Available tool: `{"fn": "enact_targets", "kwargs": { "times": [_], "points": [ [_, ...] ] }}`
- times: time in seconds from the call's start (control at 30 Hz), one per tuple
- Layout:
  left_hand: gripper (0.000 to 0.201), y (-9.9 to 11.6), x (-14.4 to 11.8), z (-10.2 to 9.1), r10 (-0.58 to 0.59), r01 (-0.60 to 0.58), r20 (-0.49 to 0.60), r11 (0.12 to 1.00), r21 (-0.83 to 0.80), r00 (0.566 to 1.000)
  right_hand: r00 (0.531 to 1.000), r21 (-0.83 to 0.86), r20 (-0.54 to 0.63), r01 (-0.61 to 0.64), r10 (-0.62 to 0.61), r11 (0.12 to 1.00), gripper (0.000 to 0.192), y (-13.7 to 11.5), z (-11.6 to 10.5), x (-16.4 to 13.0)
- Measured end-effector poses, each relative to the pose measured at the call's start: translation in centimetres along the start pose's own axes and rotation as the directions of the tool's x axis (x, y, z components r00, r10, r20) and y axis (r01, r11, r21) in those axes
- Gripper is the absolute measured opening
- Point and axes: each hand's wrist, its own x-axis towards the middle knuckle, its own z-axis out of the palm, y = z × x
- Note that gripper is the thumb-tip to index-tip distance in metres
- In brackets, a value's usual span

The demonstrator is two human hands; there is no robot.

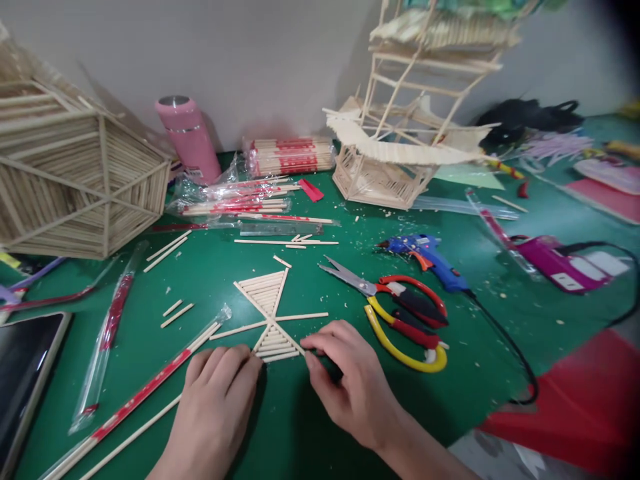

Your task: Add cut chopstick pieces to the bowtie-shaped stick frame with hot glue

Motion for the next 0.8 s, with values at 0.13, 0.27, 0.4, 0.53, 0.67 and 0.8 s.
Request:
{"fn": "enact_targets", "kwargs": {
  "times": [0.13, 0.27, 0.4, 0.53, 0.67, 0.8],
  "points": [
    [0.015, 0.1, 0.2, 0.1, -0.085, 0.086, 0.010, 0.988, -0.131, 0.996, 0.995, -0.014, -0.092, 0.030, -0.032, 0.999, 0.017, 0.1, 0.2, 0.1],
    [0.019, 0.3, 0.1, 0.1, -0.128, 0.139, 0.060, 0.963, -0.233, 0.990, 0.987, -0.047, -0.147, 0.062, -0.068, 0.997, 0.017, 0.0, 0.6, 0.0],
    [0.022, 0.4, -0.2, 0.2, -0.121, 0.124, 0.029, 0.973, -0.196, 0.992, 0.974, -0.110, -0.204, 0.076, -0.097, 0.991, 0.016, 0.0, -0.3, 0.1],
    [0.024, 1.1, -0.5, 0.4, -0.126, 0.123, -0.006, 0.980, -0.156, 0.992, 0.941, -0.217, -0.337, -0.046, -0.031, 0.975, 0.008, 1.9, -3.9, 0.9],
    [0.027, 2.1, -0.7, 0.3, -0.137, 0.134, -0.016, 0.982, -0.136, 0.990, 0.870, -0.331, -0.485, -0.280, 0.092, 0.901, 0.016, 6.5, -9.5, 1.9],
    [0.027, 2.5, -0.7, 0.0, -0.132, 0.129, -0.011, 0.983, -0.133, 0.991, 0.848, -0.407, -0.471, -0.453, 0.243, 0.793, 0.021, 11.8, -13.4, 2.6]
  ]
}}
